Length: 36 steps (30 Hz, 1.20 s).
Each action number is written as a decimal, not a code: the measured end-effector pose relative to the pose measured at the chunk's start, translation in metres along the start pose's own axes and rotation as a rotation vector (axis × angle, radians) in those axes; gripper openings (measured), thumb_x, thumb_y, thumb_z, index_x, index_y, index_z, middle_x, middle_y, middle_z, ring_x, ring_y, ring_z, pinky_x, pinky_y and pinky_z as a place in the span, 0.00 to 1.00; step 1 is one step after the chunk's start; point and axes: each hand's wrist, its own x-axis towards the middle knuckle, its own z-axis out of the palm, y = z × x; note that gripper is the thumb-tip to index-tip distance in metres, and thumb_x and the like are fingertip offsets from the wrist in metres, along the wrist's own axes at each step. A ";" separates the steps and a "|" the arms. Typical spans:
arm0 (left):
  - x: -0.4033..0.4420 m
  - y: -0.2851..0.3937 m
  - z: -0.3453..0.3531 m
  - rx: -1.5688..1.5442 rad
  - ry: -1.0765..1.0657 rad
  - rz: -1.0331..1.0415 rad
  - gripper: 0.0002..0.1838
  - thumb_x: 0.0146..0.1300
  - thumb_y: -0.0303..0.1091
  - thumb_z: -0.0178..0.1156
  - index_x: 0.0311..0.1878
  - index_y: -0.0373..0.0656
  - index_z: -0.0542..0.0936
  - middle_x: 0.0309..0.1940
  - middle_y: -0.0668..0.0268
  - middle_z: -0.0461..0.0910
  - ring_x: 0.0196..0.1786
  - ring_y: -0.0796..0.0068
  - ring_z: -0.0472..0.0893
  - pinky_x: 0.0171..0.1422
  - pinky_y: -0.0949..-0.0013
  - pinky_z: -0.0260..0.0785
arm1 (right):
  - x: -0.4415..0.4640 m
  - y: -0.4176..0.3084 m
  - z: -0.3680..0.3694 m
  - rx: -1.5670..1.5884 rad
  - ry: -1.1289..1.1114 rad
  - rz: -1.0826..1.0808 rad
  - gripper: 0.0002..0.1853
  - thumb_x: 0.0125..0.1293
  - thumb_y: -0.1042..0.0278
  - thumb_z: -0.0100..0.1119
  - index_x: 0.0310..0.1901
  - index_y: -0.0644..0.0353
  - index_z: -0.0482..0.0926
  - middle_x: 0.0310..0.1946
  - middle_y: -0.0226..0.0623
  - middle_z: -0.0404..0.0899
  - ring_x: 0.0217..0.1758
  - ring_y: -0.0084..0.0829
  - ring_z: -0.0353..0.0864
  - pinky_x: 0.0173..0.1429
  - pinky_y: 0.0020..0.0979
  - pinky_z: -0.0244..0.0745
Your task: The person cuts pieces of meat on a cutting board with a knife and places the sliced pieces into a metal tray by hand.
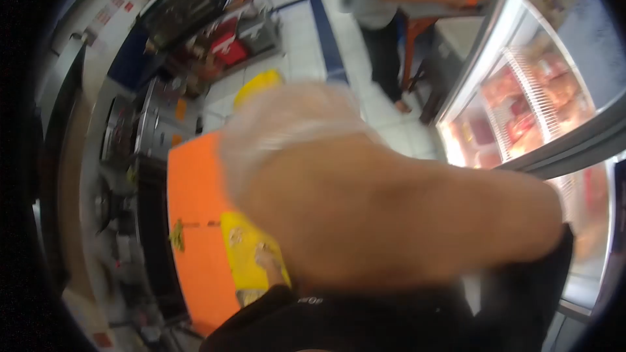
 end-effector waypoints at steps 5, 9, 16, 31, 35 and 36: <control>-0.086 -0.045 -0.015 -1.353 0.179 -0.711 0.15 0.79 0.43 0.62 0.59 0.45 0.88 0.55 0.58 0.89 0.58 0.62 0.86 0.61 0.58 0.80 | 0.039 -0.058 0.028 0.166 0.080 -0.368 0.16 0.74 0.63 0.64 0.56 0.63 0.82 0.42 0.52 0.90 0.50 0.53 0.93 0.52 0.50 0.87; -0.124 -0.063 -0.032 -1.364 0.262 -0.796 0.14 0.78 0.42 0.63 0.55 0.45 0.89 0.52 0.58 0.89 0.54 0.63 0.86 0.57 0.59 0.80 | 0.065 -0.093 0.061 0.267 0.089 -0.563 0.16 0.73 0.63 0.65 0.55 0.63 0.83 0.44 0.51 0.91 0.51 0.52 0.92 0.53 0.50 0.87; -0.134 -0.076 -0.046 -1.352 0.322 -0.767 0.13 0.76 0.42 0.64 0.49 0.43 0.91 0.47 0.59 0.88 0.47 0.64 0.84 0.50 0.60 0.80 | 0.089 -0.103 0.107 0.402 0.146 -0.639 0.16 0.70 0.63 0.67 0.54 0.63 0.85 0.47 0.50 0.92 0.54 0.52 0.92 0.55 0.49 0.87; 0.005 0.053 -0.045 -1.684 0.279 -0.591 0.22 0.84 0.48 0.54 0.55 0.37 0.86 0.39 0.60 0.85 0.32 0.71 0.79 0.31 0.71 0.70 | -0.102 0.318 0.510 -0.051 -0.246 0.576 0.20 0.78 0.56 0.53 0.48 0.62 0.90 0.54 0.55 0.90 0.57 0.55 0.92 0.60 0.54 0.87; 0.005 0.068 -0.069 -1.692 0.260 -0.686 0.22 0.84 0.48 0.55 0.52 0.36 0.86 0.39 0.60 0.86 0.30 0.71 0.78 0.29 0.72 0.68 | -0.250 0.312 0.607 0.115 -0.557 0.946 0.16 0.72 0.63 0.57 0.49 0.58 0.93 0.52 0.50 0.92 0.61 0.50 0.90 0.61 0.49 0.88; 0.008 0.062 -0.057 -1.693 0.297 -0.669 0.22 0.84 0.48 0.55 0.52 0.35 0.86 0.38 0.60 0.86 0.29 0.71 0.77 0.29 0.72 0.67 | -0.288 0.304 0.644 0.123 -0.548 0.944 0.16 0.72 0.63 0.57 0.49 0.58 0.93 0.52 0.50 0.92 0.61 0.50 0.90 0.61 0.49 0.88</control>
